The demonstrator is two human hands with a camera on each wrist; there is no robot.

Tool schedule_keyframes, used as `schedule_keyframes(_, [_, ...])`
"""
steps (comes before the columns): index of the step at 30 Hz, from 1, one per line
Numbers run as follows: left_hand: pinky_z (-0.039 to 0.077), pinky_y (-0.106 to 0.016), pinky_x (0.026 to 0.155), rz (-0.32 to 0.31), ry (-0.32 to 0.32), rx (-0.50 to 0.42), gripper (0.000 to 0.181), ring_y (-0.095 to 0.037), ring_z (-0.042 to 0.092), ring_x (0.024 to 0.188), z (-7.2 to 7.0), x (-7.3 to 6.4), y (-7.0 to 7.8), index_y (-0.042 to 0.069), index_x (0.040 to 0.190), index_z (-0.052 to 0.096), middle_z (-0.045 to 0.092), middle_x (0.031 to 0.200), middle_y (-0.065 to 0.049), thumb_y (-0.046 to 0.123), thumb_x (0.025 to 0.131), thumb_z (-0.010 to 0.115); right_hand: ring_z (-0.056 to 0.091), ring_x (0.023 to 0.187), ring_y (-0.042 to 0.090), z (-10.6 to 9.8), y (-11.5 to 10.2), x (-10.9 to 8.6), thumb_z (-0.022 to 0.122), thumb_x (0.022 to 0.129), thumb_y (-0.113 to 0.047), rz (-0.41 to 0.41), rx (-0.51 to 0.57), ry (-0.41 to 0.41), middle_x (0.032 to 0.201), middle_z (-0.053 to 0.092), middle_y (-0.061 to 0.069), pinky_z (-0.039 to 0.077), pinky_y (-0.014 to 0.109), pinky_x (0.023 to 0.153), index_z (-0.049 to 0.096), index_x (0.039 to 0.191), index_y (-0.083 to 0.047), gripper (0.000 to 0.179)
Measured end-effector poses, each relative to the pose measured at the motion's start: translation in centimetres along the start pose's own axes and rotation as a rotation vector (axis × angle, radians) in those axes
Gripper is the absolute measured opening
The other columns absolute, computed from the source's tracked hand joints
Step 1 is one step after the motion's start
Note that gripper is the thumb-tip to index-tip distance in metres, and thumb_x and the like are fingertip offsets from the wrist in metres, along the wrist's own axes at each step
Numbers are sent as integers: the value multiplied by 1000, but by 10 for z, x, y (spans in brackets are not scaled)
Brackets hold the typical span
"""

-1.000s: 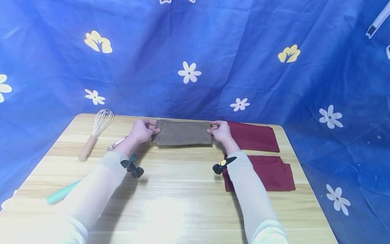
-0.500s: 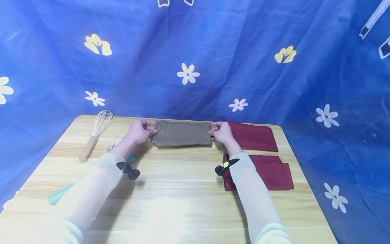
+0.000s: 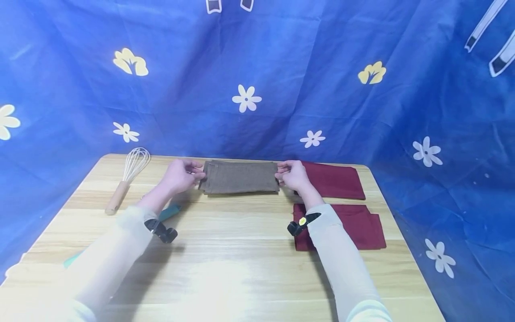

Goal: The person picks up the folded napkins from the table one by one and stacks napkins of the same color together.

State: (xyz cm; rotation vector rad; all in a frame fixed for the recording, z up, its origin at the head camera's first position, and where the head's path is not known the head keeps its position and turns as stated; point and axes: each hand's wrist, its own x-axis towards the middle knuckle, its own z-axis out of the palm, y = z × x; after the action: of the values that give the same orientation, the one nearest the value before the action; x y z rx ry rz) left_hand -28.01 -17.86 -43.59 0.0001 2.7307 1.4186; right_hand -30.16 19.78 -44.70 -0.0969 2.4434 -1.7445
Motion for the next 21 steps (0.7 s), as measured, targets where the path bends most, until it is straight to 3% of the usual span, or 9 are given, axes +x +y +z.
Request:
schedule_keyframes(8, [57,-26,76,41,-6,20,38,-32,73,96,-4,-14,10,-6,129,69,75,112,-20,12,97,79,71,102,45,-2,-8,-10,71,96,9,-67,-9,-38,113,69,30,60,57,85,61,134,16,40])
schedule_keyframes(15, [59,-33,78,79,-42,-25,39,-31,73,100,-3,-29,22,-4,132,68,75,115,-19,11,97,79,73,94,27,-9,-13,-25,73,96,4,-104,-46,-66,116,70,27,63,52,81,63,134,13,41])
schedule_keyframes(21, [61,-32,78,129,-74,-42,40,-32,74,100,0,-42,36,-4,132,68,75,117,-19,11,97,79,72,96,38,-18,-20,-41,71,96,6,-152,-68,-87,116,69,31,63,54,78,66,132,10,36])
